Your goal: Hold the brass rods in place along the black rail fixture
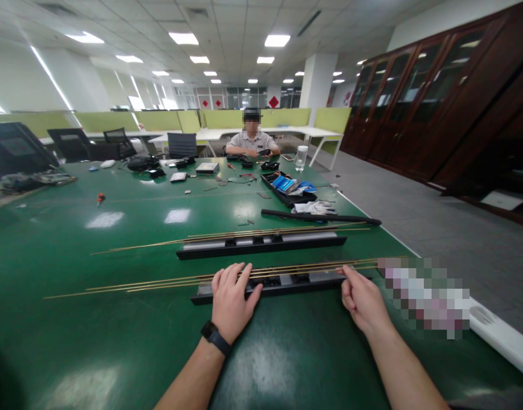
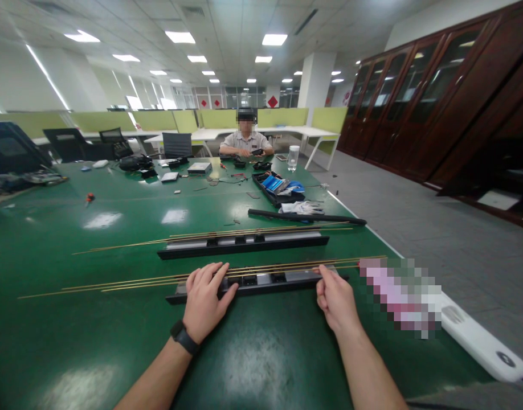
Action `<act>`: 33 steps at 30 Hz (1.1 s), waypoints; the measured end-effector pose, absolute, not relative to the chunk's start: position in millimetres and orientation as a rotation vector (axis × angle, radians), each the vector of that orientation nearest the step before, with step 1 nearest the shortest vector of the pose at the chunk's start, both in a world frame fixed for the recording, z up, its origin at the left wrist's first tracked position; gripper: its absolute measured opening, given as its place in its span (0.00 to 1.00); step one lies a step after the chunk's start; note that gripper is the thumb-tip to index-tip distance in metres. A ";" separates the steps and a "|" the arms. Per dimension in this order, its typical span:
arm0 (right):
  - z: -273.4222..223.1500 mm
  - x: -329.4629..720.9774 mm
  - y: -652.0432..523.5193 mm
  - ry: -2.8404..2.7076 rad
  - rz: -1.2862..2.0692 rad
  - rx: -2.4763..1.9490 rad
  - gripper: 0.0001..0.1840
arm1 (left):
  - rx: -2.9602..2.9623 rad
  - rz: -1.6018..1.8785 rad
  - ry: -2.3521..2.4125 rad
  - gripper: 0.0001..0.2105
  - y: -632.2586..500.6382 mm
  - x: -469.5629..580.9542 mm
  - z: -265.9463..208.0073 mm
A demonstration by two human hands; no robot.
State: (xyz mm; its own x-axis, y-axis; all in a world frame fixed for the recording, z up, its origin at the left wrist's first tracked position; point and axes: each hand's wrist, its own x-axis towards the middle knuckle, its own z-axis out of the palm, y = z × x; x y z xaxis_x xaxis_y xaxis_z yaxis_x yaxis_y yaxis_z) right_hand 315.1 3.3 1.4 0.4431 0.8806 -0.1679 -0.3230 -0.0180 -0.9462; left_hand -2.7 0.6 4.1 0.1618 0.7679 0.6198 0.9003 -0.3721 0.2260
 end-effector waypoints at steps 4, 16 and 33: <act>2.0 314.3 3.4 -0.583 1.049 -1.230 0.25 | -2.232 -1.001 -1.623 0.19 1.2 -3.2 2.9; 3.9 313.5 2.8 -0.577 1.054 -1.230 0.24 | -2.233 -0.989 -1.636 0.19 0.0 -1.9 4.9; 7.1 311.4 1.7 -0.579 1.046 -1.245 0.24 | -2.239 -1.000 -1.638 0.19 0.2 -2.4 4.8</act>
